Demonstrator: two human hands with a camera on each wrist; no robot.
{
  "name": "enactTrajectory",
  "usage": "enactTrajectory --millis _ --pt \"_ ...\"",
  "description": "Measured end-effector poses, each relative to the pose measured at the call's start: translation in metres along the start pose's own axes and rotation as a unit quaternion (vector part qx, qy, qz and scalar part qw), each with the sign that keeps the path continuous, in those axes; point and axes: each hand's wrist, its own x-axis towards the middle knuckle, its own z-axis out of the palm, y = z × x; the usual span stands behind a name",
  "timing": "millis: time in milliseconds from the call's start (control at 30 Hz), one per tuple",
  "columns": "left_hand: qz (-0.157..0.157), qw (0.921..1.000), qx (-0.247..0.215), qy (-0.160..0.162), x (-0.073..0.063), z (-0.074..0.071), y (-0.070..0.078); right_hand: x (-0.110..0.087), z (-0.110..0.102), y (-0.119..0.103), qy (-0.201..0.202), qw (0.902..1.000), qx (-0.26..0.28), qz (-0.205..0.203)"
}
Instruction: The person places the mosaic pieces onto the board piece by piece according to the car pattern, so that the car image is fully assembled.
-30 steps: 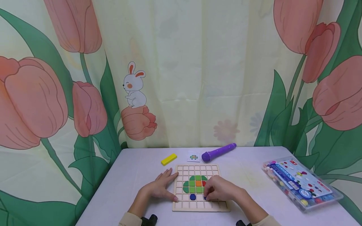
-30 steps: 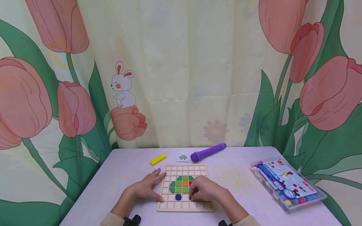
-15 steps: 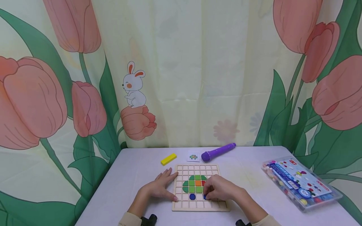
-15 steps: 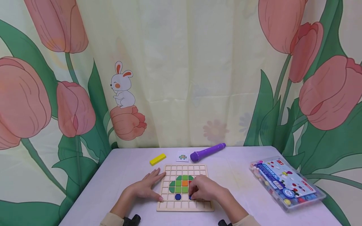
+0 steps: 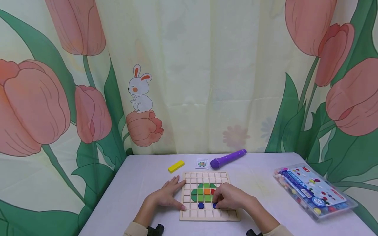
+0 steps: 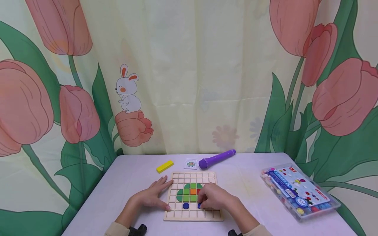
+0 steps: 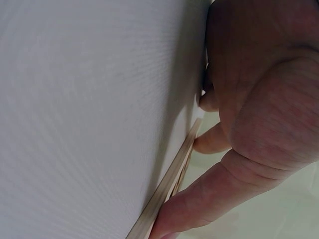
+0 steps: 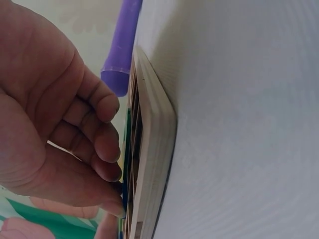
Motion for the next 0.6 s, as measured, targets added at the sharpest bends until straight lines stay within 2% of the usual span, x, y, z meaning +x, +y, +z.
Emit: enactTrajectory --millis 400,600 --pt "0.006 1.0 -0.003 -0.004 -0.0019 0.0001 0.0027 -0.0003 0.0021 0.0025 0.008 0.9997 -0.023 -0.002" --pt "-0.001 1.0 0.0 -0.002 -0.0012 0.0007 0.0029 -0.0028 -0.0006 0.0044 0.013 0.9996 -0.023 -0.003"
